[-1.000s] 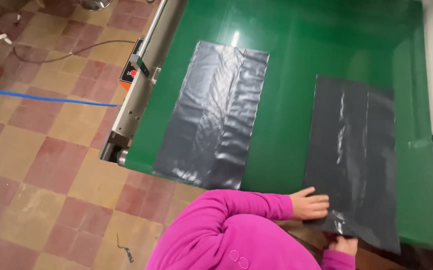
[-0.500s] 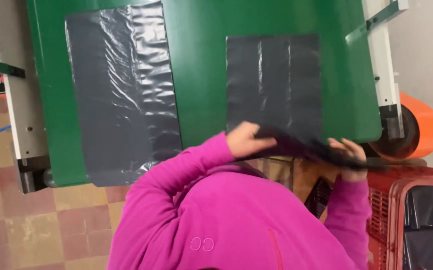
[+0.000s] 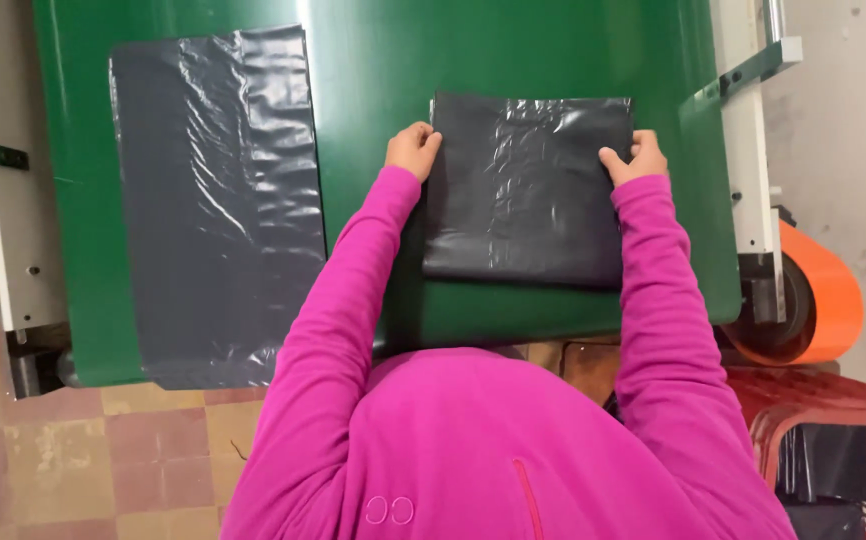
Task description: Folding plastic bags coming off a conveyor belt and placing them into a collection crate.
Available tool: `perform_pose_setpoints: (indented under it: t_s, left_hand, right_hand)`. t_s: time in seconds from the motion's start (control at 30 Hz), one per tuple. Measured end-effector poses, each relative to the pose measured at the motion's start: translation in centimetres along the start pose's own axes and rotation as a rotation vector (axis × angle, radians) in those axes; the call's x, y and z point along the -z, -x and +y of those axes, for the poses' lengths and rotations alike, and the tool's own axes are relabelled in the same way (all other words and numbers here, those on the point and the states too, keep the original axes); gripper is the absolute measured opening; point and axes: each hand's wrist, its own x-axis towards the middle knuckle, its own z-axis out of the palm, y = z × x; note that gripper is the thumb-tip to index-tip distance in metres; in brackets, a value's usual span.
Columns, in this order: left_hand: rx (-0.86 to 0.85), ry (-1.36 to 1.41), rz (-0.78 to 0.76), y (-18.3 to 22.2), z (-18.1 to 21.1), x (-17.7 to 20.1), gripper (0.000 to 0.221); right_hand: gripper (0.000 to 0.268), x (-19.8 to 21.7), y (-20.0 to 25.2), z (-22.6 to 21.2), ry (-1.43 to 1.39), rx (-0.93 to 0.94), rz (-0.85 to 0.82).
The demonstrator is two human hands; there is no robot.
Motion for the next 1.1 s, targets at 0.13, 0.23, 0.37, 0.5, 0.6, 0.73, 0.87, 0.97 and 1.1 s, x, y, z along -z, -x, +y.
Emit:
perform_pose_setpoints:
  t_s: [0.13, 0.23, 0.37, 0.5, 0.6, 0.73, 0.87, 0.97, 1.1]
  left_hand:
    - [0.014, -0.072, 0.047, 3.2, 1.4, 0.4, 0.025]
    - [-0.006, -0.133, 0.083, 2.8, 3.3, 1.3, 0.024]
    - [0.029, -0.266, 0.096, 3.8, 3.4, 1.3, 0.022]
    - [-0.104, -0.456, 0.156, 5.6, 7.1, 2.1, 0.030]
    - [-0.341, -0.711, 0.116, 7.5, 11.7, 1.8, 0.041]
    - [-0.230, -0.074, -0.260, 9.2, 7.8, -3.8, 0.056]
    - [0.537, 1.127, -0.482, 8.7, 3.6, -3.0, 0.092]
    - [0.803, 1.288, -0.413, 11.0, 4.6, 2.1, 0.104]
    - [0.578, 1.499, -0.512, 14.0, 0.6, 2.4, 0.111]
  right_hand:
    - [0.059, 1.7, -0.6, -6.2, 0.393, 0.250, 0.043]
    - [0.064, 0.5, -4.9, -6.9, 0.532, 0.504, -0.096]
    - [0.062, -1.3, -6.3, -9.3, 0.766, 0.405, -0.340]
    - [0.058, -1.6, -6.5, -12.3, 0.787, 0.052, -0.501]
    - [0.050, -2.2, -7.0, -11.5, 0.874, 0.033, -0.525]
    - [0.026, -1.4, -3.8, -10.7, 0.715, 0.441, -0.394]
    - [0.016, 3.3, 6.2, -16.1, 0.556, 0.743, -0.043]
    - [0.020, 4.3, 14.9, -18.0, 0.531, 0.776, 0.049]
    - [0.025, 2.8, 21.8, -14.5, 0.530, 0.704, 0.066]
